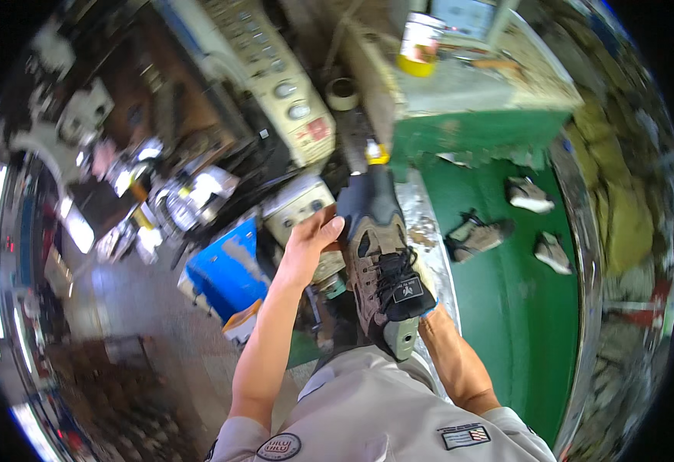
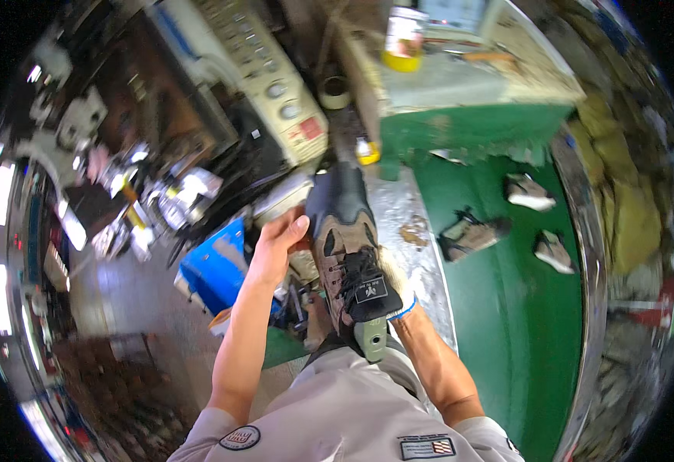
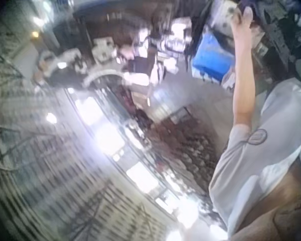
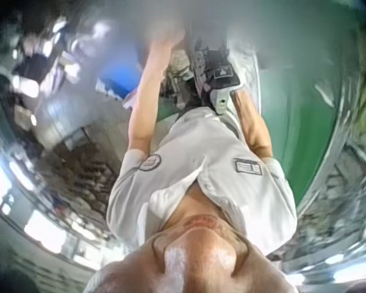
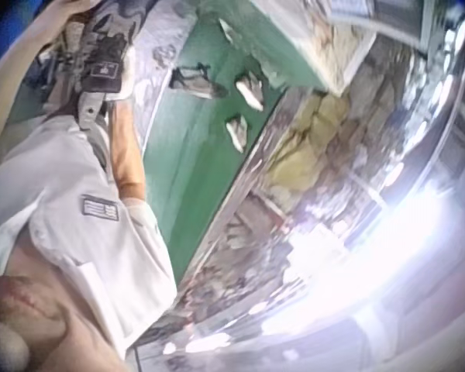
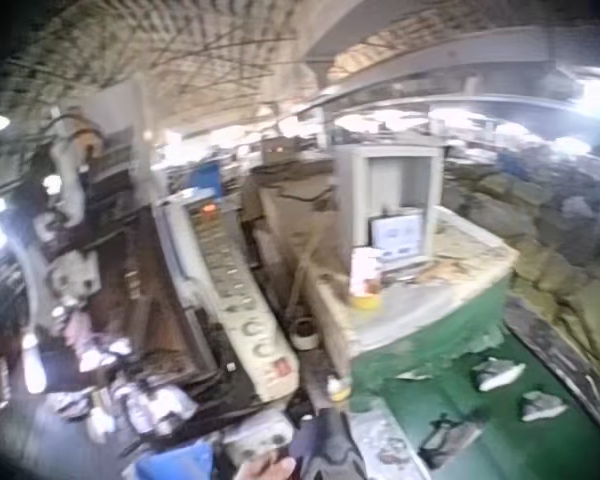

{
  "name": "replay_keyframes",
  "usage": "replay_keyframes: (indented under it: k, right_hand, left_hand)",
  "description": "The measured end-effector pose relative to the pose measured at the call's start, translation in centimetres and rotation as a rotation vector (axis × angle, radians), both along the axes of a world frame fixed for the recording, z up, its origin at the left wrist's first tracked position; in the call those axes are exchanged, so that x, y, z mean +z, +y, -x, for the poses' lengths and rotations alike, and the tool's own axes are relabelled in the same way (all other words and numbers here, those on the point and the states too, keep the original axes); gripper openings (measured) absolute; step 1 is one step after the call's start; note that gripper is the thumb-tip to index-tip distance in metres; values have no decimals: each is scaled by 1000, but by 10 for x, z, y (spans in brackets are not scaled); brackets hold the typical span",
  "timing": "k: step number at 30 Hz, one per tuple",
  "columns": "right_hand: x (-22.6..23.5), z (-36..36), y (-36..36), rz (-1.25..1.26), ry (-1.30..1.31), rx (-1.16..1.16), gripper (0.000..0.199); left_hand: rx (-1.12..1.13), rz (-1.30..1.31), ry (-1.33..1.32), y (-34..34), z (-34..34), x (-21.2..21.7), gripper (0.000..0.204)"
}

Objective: The person places a shoe onto a lasting machine, aligns the toe section, and activates the machine to stretch and shape the upper material over the last. They then remove the finished shoe and place it on a conveyor belt, repeating these steps for several shoes.

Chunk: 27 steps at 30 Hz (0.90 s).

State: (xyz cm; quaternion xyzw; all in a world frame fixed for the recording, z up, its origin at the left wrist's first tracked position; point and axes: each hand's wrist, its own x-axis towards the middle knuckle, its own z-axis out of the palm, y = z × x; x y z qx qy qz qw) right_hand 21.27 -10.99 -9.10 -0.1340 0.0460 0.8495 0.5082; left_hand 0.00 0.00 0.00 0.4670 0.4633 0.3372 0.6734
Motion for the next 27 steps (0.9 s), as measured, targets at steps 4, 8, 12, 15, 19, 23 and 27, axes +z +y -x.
replay_keyframes:
  k: [4, 8, 12, 15, 19, 23, 27]
  right_hand:
    - [44, 81, 32, 10, -334, 75, 51]
    - [62, 157, 66, -163, -495, 175, 58]
    - [72, 222, 84, -171, -527, 162, 54]
    - [72, 245, 97, -135, -556, 201, 50]
    - [58, 275, 115, -175, -550, 252, 48]
    - [41, 304, 134, -225, -532, 250, 50]
    - [50, 332, 154, -227, -569, 223, 51]
  left_hand:
    - [141, 58, -36, 14, 103, -7, 32]
    - [422, 73, 20, 2, 185, -1, 19]
    - [623, 86, 53, -3, 239, 0, 12]
    - [745, 84, -2, -8, 261, -9, 19]
    - [852, 55, -177, -14, 288, -25, 42]
    - [952, -5, -261, -11, 306, -31, 49]
    - [989, -129, -319, 4, 327, -41, 51]
